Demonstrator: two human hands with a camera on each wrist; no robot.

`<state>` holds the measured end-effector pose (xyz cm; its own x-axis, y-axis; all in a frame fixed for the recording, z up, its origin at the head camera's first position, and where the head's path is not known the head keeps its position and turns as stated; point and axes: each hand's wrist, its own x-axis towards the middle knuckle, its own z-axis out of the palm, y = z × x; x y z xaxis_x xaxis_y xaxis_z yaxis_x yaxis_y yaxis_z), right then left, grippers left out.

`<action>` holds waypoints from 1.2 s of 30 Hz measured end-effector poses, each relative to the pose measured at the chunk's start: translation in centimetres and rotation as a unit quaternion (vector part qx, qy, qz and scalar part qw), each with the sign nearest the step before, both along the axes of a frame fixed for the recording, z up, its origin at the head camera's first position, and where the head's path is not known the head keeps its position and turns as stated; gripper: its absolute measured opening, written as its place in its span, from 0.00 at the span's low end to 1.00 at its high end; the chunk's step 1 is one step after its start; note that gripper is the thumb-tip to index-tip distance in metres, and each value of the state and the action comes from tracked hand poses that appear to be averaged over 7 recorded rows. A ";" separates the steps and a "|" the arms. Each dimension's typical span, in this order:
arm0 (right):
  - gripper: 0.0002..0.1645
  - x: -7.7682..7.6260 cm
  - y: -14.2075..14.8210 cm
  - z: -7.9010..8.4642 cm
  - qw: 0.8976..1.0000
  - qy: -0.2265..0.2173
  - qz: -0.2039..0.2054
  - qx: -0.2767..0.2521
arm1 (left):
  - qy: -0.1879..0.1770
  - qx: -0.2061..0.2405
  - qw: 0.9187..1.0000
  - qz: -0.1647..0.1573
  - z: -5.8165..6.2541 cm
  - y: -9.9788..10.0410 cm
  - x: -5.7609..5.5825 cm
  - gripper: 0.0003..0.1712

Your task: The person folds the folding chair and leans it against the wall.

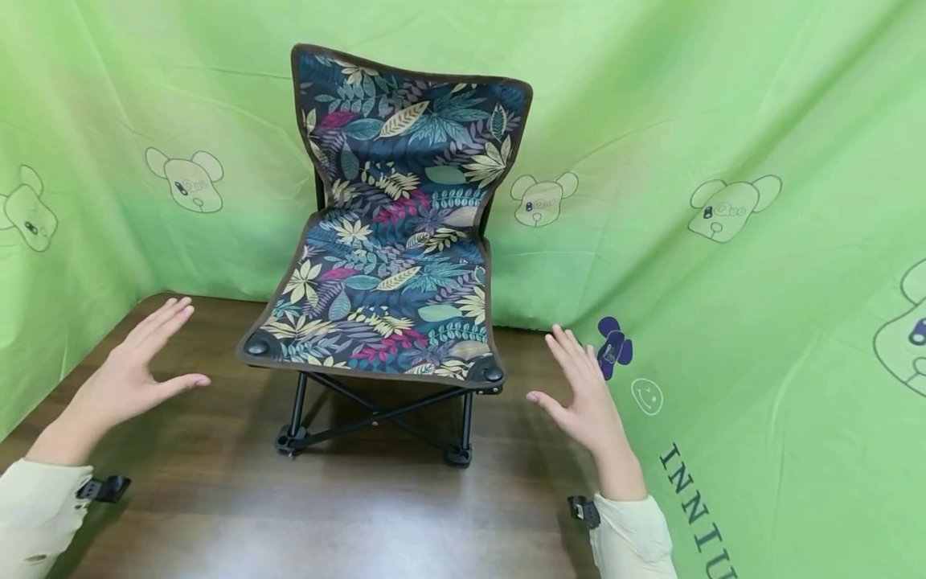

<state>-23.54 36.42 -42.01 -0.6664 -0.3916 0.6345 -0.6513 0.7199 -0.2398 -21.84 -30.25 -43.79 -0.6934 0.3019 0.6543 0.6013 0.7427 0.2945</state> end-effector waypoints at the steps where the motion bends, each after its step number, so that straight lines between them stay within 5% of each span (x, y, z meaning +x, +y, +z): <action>1: 0.55 0.0 -0.1 0.1 1.000 0.005 0.010 -0.011 | 0.011 0.008 1.000 -0.004 0.0 0.1 0.0 0.64; 14: 0.54 0.0 -1.5 0.7 0.988 0.080 0.107 -0.075 | 0.137 0.072 0.986 -0.055 0.6 1.6 0.1 0.52; 36: 0.43 1.9 -5.2 4.5 0.956 0.136 0.211 -0.152 | 0.202 0.160 0.952 -0.165 4.6 5.4 1.6 0.38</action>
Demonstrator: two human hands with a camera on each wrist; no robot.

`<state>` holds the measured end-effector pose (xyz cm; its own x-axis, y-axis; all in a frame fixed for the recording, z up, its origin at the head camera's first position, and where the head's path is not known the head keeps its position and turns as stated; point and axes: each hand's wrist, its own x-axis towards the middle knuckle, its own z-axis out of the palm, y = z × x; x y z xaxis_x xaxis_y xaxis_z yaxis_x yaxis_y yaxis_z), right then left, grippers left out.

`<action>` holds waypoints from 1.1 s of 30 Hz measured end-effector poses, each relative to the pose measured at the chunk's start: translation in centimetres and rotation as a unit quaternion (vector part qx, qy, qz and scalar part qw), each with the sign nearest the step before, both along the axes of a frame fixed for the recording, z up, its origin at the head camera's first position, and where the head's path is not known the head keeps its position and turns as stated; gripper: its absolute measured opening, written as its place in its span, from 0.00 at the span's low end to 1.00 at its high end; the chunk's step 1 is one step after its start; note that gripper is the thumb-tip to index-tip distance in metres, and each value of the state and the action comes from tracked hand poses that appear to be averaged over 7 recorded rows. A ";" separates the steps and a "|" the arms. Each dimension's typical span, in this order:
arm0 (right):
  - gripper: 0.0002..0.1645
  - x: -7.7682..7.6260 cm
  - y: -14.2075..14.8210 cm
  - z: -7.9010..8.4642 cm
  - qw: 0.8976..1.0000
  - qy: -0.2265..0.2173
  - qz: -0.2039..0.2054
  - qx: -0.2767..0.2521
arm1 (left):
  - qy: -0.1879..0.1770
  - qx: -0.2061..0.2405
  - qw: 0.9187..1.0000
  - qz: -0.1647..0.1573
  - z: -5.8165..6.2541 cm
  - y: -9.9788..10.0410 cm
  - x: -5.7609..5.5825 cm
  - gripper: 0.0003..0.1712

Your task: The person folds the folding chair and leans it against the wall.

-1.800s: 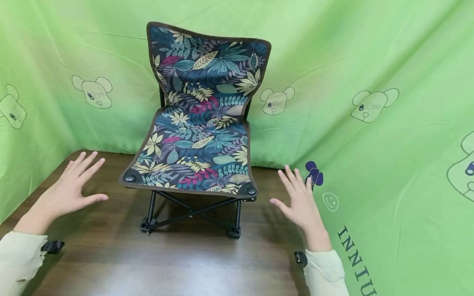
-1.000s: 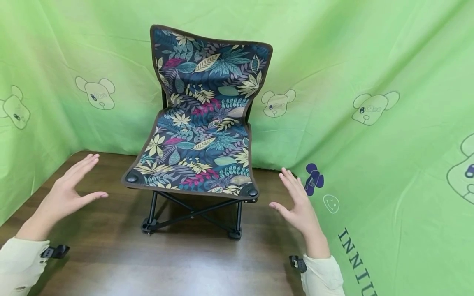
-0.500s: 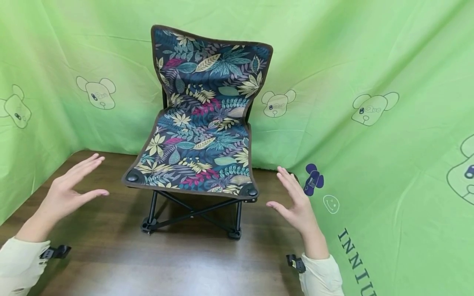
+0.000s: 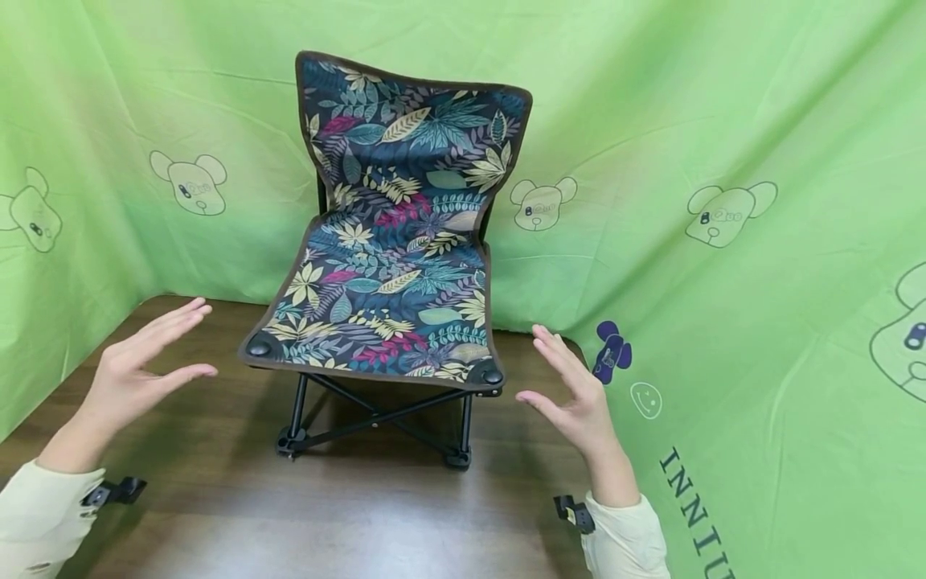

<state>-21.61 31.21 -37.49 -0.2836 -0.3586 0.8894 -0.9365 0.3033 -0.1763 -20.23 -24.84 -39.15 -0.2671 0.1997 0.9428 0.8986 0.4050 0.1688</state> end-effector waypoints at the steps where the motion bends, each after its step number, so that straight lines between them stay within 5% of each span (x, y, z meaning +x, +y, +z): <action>1: 0.42 0.0 -0.1 0.2 1.000 0.001 0.007 -0.002 | 0.002 0.001 1.000 -0.005 0.2 0.2 0.1 0.37; 14: 0.31 0.2 -2.2 1.8 0.994 0.009 0.109 -0.005 | -0.002 -0.007 0.998 -0.064 1.6 2.1 0.6 0.33; 33: 0.27 0.1 -3.6 1.5 0.985 0.004 0.173 0.027 | 0.000 -0.028 0.993 -0.117 1.1 3.3 -0.3 0.27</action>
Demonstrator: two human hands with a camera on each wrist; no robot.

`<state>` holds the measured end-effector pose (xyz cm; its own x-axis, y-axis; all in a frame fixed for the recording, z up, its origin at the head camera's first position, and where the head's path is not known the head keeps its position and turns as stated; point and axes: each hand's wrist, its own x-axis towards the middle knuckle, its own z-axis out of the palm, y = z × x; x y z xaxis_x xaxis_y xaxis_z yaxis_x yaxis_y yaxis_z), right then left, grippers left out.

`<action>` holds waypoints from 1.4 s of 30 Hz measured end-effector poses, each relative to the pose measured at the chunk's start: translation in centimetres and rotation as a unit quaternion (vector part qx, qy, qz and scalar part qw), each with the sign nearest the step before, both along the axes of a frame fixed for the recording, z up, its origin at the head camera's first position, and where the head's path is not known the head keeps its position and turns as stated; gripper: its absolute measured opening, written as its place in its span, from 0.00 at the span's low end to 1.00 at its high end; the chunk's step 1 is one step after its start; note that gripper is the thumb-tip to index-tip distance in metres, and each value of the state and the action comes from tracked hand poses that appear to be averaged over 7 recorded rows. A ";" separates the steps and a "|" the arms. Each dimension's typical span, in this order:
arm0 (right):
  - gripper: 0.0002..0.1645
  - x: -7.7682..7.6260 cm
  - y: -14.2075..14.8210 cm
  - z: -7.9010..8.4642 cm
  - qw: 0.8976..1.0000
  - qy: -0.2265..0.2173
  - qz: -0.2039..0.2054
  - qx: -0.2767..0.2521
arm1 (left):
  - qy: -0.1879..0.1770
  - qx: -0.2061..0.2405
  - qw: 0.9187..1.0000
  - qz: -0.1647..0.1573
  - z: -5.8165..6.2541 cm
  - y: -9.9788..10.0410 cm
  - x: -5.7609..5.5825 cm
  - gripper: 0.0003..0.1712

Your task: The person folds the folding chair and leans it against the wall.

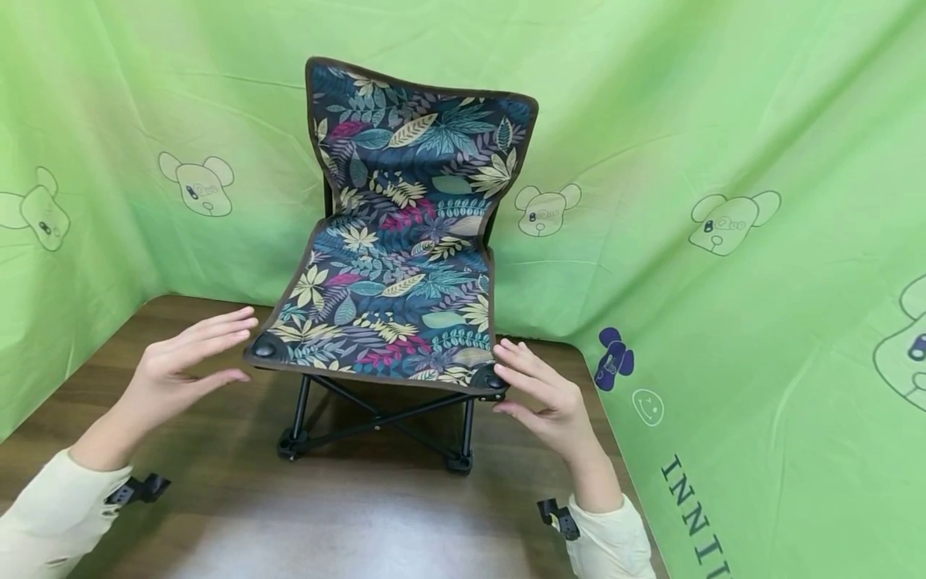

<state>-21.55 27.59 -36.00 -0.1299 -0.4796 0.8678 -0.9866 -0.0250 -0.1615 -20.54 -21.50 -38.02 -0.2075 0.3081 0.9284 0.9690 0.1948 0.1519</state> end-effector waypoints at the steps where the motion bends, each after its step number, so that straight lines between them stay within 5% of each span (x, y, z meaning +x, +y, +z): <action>1: 0.27 0.0 0.0 0.0 1.000 -0.002 0.002 0.001 | -0.002 0.000 1.000 -0.003 0.0 0.1 0.0 0.27; 15: 0.24 -0.3 -0.7 -0.5 1.000 -0.012 -0.006 -0.001 | -0.003 -0.003 1.000 0.001 0.2 1.7 -0.3 0.24; 27: 0.21 -0.2 -1.0 -0.9 0.999 -0.032 0.027 -0.015 | 0.008 -0.009 1.000 0.000 0.0 1.9 -0.6 0.22; 42: 0.14 -1.0 -0.8 -1.8 1.000 0.003 0.015 -0.016 | 0.040 0.000 0.999 0.017 -0.1 2.4 -0.8 0.20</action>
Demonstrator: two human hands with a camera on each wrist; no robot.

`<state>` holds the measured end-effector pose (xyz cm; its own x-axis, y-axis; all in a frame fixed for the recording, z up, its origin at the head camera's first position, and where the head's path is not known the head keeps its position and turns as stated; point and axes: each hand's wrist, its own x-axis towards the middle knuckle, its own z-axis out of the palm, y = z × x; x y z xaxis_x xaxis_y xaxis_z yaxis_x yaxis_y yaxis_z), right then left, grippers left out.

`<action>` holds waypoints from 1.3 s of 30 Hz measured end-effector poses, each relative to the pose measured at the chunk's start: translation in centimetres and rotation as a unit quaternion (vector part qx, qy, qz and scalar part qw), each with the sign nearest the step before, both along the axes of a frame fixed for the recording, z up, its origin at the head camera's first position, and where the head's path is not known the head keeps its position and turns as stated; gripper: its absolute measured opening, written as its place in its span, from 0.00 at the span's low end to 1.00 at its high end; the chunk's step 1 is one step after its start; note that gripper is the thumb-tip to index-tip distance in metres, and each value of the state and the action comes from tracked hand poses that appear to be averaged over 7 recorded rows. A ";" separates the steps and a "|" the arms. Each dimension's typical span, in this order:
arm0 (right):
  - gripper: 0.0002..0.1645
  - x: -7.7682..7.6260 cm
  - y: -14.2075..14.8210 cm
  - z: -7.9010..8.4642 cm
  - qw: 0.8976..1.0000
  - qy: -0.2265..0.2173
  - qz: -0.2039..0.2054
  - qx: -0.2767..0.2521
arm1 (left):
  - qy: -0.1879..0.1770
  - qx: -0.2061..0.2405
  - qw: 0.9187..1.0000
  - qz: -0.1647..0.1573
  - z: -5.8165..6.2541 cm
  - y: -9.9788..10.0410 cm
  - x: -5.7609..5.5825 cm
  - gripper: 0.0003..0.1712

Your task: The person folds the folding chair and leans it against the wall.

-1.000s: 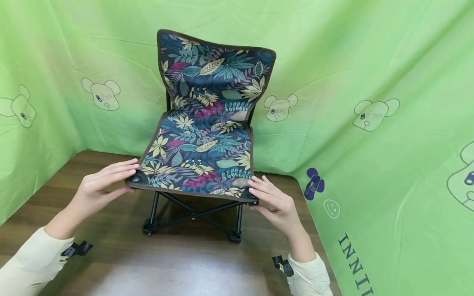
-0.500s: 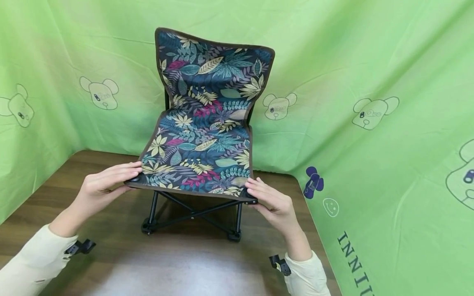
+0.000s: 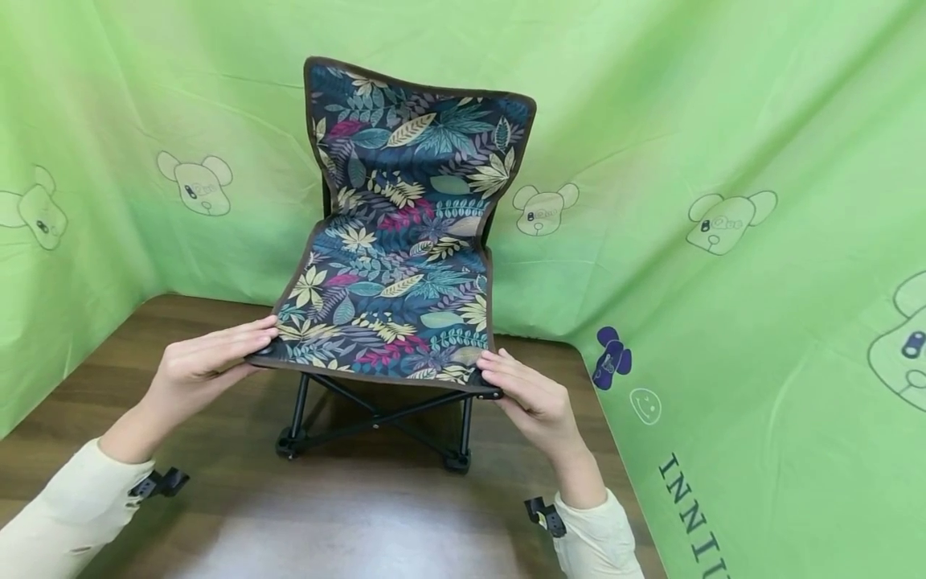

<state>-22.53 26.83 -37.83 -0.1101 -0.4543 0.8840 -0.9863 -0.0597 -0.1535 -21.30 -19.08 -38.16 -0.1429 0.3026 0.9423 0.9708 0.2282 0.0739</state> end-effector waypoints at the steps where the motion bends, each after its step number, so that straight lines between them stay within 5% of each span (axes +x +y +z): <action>1: 0.14 -0.1 0.0 -0.1 1.000 0.003 0.001 0.000 | 0.005 -0.002 1.000 0.003 -0.1 0.0 -0.1 0.20; 9: 0.14 -1.2 -0.3 -0.5 0.999 0.026 0.005 -0.021 | 0.036 0.003 0.999 0.011 -0.4 0.9 -0.8 0.19; 27: 0.15 -1.3 -1.0 1.9 1.000 0.011 0.029 -0.007 | 0.037 0.008 0.999 0.010 0.8 1.4 -1.2 0.19; 39: 0.15 -1.4 -1.5 2.8 0.999 0.033 0.006 -0.018 | 0.047 -0.006 0.999 0.008 1.9 1.5 -1.5 0.19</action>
<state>-23.93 25.37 -35.05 -0.0454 -0.4229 0.9051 -0.9936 -0.0750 -0.0849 -22.84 -17.56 -36.26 -0.0584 0.3116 0.9484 0.9696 0.2438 -0.0204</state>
